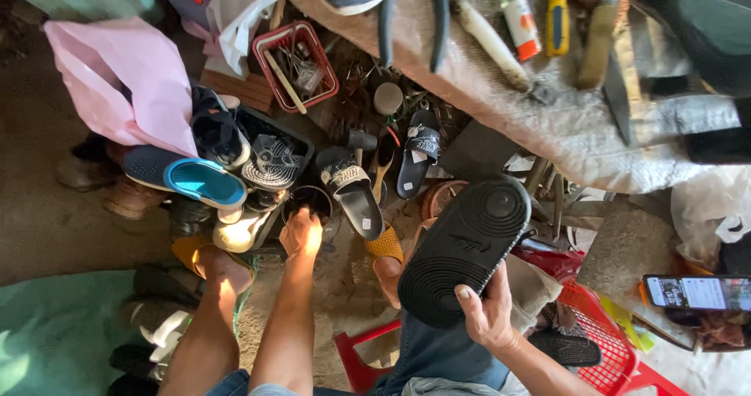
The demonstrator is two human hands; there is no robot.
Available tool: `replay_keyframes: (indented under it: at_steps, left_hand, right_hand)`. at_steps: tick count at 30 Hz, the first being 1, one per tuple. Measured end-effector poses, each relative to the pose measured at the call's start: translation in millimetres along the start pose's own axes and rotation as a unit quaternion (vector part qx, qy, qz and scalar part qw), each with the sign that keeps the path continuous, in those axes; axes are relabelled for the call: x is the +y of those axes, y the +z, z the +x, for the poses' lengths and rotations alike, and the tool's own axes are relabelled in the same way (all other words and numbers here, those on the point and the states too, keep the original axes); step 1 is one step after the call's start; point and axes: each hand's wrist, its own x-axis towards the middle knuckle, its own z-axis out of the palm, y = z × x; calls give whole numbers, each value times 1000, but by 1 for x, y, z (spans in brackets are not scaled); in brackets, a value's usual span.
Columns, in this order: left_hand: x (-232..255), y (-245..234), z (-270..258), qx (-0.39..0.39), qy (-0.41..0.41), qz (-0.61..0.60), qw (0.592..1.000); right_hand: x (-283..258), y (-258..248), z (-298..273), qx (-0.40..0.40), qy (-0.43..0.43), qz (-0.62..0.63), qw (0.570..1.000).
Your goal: The person uses a metal awl to puncture holes along the sole of a black Nike slide sandal. They then use a needle and thread to sew the sole, pulling the thread tight to secure the repair.
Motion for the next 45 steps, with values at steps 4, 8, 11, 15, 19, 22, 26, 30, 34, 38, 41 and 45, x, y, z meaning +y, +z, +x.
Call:
replay_keyframes:
  at_steps: [4,8,11,15,19,22,26,30,34,38,41,45]
  left_hand:
    - [-8,7,-2,37,19,1,999]
    - [-13,7,-4,181,15,-35,983]
    - [-15,-14,-17,258,15,-58,964]
    - [-39,-12,-17,354,96,4,930]
    - [-56,-4,-15,328,113,-36,937]
    - [-54,-4,-22,246,86,-85,962]
    - [-59,16,-12,238,86,-83,964]
    - [-13,-14,-31,297,126,-132,937]
    - [72,-105,-68,388,190,-193,881]
    - [187,-213,-151,440,361,-262,779]
    - [263,-254,-201,415,521,-247,704]
    - [329,-247,-210,386,579,-99,711]
  right_hand:
    - [-7,4,6,0,7,9,1000]
    - [-17,6,16,0,-7,5,1000]
    - [-12,6,17,-4,-7,-24,1000]
    - [15,13,16,29,-58,24,998]
    - [-20,15,22,31,-62,15,997]
    - [-22,16,22,40,-94,9,995]
    - [-16,14,24,41,-93,3,995]
    - [-10,15,24,39,-89,10,995]
    - [-14,15,27,35,-85,3,996]
    - [-4,19,23,42,-78,9,996]
    - [2,20,21,59,-80,32,995]
    - [-26,-6,25,9,131,158,979]
